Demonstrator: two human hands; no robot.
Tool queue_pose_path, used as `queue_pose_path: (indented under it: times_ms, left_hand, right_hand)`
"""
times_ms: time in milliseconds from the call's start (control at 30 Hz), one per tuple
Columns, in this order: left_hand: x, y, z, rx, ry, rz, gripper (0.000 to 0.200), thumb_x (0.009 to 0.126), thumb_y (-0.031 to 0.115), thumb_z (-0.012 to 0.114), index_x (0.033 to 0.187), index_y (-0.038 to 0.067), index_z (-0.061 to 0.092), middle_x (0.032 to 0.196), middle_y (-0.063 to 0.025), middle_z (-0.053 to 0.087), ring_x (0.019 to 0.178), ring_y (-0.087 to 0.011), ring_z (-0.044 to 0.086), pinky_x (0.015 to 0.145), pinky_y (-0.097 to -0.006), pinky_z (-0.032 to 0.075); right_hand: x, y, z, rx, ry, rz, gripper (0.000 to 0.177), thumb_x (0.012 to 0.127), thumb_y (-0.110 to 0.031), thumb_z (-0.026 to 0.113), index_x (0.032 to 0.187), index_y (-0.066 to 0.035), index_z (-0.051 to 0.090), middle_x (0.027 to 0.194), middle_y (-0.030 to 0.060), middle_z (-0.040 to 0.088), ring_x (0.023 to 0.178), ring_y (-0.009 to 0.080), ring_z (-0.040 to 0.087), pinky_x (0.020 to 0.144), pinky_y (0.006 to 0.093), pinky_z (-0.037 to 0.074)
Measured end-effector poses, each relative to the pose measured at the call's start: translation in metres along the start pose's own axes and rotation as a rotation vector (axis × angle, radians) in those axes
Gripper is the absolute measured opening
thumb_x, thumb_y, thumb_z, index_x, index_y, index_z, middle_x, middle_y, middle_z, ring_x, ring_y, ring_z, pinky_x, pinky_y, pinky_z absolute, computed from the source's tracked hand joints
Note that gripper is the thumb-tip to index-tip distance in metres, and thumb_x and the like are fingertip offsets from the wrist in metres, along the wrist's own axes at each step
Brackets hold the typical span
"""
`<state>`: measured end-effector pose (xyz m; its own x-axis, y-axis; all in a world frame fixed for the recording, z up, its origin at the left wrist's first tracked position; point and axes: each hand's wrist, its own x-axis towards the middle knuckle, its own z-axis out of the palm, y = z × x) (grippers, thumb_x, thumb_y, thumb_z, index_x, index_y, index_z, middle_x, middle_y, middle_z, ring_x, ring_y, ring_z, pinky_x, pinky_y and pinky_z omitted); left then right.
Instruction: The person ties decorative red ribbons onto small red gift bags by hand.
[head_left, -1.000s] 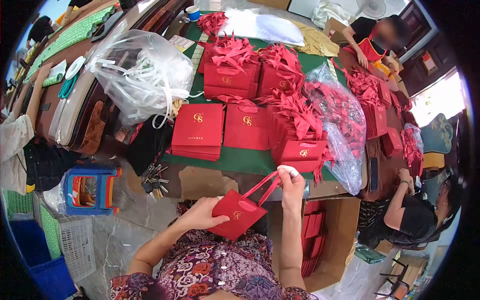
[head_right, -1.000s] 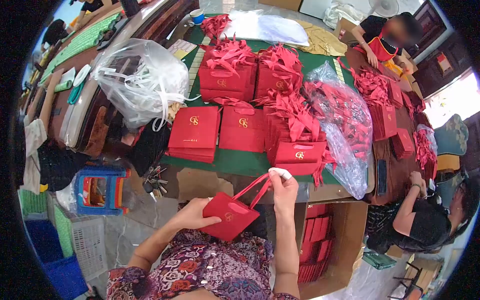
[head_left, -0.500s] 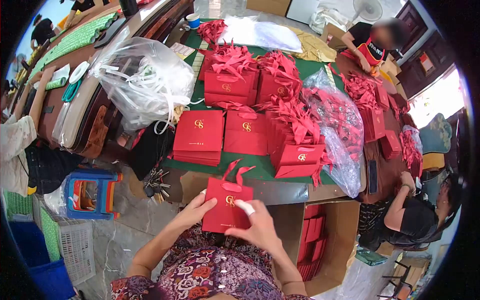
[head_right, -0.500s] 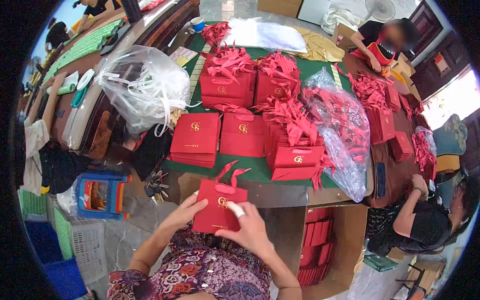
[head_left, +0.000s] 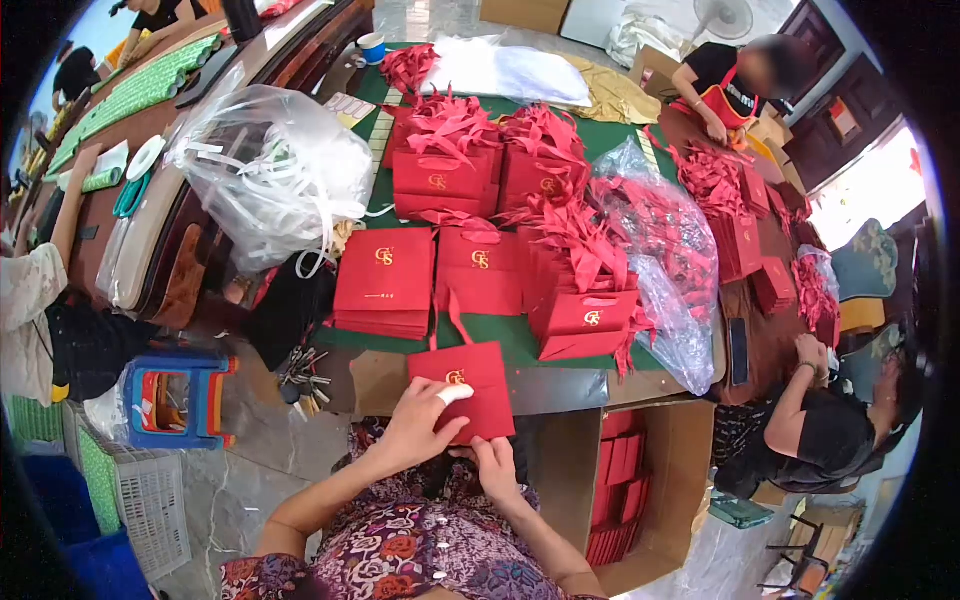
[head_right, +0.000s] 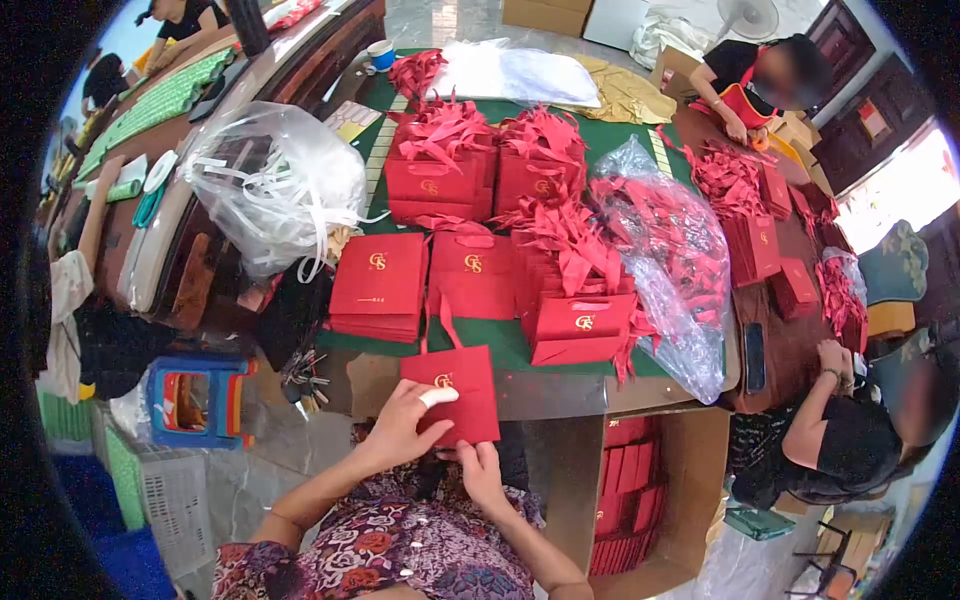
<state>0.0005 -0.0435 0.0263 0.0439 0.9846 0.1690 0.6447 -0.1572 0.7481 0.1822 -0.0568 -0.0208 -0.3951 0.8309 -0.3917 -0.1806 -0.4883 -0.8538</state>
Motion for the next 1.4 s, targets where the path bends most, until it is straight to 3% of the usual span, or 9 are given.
queue_pose_path:
  times_ms: [200,267,367,467,600,933,1000,1133,1400]
  left_hand:
    - [-0.013,-0.015,0.028,0.102,-0.078,0.056,0.048,0.078,0.015,0.076,0.124,0.010,0.063,0.129,-0.0095,0.058,0.115,-0.0332,0.052,0.098,-0.0434,0.044]
    - [-0.016,-0.021,0.032,0.130,-0.061,0.098,0.049,0.078,0.013,0.076,0.125,0.009,0.063,0.129,-0.0094,0.058,0.116,-0.0335,0.051,0.099,-0.0440,0.044]
    - [-0.014,-0.023,0.029,0.094,-0.092,0.098,0.049,0.078,0.009,0.075,0.126,0.009,0.063,0.129,-0.0090,0.060,0.119,-0.0334,0.051,0.102,-0.0441,0.043]
    - [-0.010,-0.026,0.028,0.071,-0.110,0.103,0.049,0.077,0.007,0.073,0.126,0.008,0.063,0.129,-0.0087,0.061,0.120,-0.0332,0.051,0.104,-0.0430,0.043]
    - [-0.005,-0.027,0.025,0.096,-0.129,0.126,0.049,0.078,0.007,0.073,0.126,0.008,0.063,0.129,-0.0087,0.061,0.120,-0.0332,0.051,0.104,-0.0428,0.044]
    - [0.001,-0.009,0.021,-0.042,0.022,0.135,0.038,0.082,0.006,0.073,0.120,0.008,0.067,0.122,-0.0095,0.064,0.110,-0.0318,0.058,0.098,-0.0418,0.048]
    - [0.008,0.000,0.023,-0.147,0.053,0.173,0.037,0.083,0.007,0.073,0.120,0.009,0.067,0.120,-0.0095,0.065,0.107,-0.0312,0.061,0.096,-0.0410,0.049]
    - [0.023,0.017,0.033,-0.257,0.043,0.200,0.035,0.084,0.009,0.074,0.118,0.007,0.068,0.120,-0.0092,0.066,0.104,-0.0293,0.062,0.092,-0.0391,0.051]
    - [0.022,0.015,0.032,-0.391,0.030,0.061,0.020,0.085,0.010,0.075,0.105,0.006,0.072,0.104,-0.0084,0.070,0.094,-0.0264,0.067,0.084,-0.0373,0.053]
  right_hand:
    - [-0.003,-0.002,-0.046,-0.227,-0.062,0.295,0.028,0.105,-0.018,0.047,0.119,0.001,0.062,0.107,0.0107,0.070,0.094,0.0217,0.070,0.083,0.0338,0.056]
    - [-0.008,-0.019,-0.065,-0.931,-0.091,0.071,0.022,0.098,-0.019,0.056,0.106,-0.004,0.070,0.096,0.0136,0.073,0.089,0.0188,0.071,0.076,0.0342,0.056]
    - [0.002,-0.055,-0.078,-0.815,0.489,-0.346,0.010,0.094,-0.011,0.065,0.096,-0.002,0.069,0.084,0.0047,0.068,0.075,0.0102,0.061,0.069,0.0263,0.051]
    - [0.023,-0.079,-0.120,-0.990,0.826,-0.549,0.014,0.096,-0.014,0.064,0.102,-0.002,0.062,0.091,0.0117,0.061,0.078,0.0209,0.059,0.071,0.0346,0.049]
    - [0.051,-0.088,-0.164,-1.270,0.940,-0.564,0.017,0.095,-0.017,0.064,0.102,-0.002,0.061,0.097,0.0189,0.059,0.084,0.0386,0.061,0.074,0.0449,0.050]
    - [0.030,-0.099,-0.121,-1.269,0.861,-0.444,0.010,0.095,-0.011,0.061,0.097,-0.002,0.062,0.091,0.0190,0.059,0.083,0.0392,0.061,0.072,0.0467,0.048]
    - [0.011,-0.107,-0.085,-1.440,0.641,-0.521,0.009,0.092,-0.009,0.063,0.097,-0.001,0.064,0.093,0.0205,0.060,0.080,0.0416,0.058,0.069,0.0491,0.046]
    - [-0.002,-0.101,-0.039,-1.218,0.266,-0.518,0.015,0.083,-0.004,0.070,0.097,-0.004,0.066,0.091,0.0171,0.060,0.079,0.0378,0.060,0.069,0.0468,0.047]
    - [0.004,-0.109,-0.019,-0.927,0.110,-0.488,0.022,0.083,0.001,0.072,0.103,-0.004,0.066,0.090,0.0119,0.065,0.074,0.0243,0.065,0.068,0.0328,0.052]
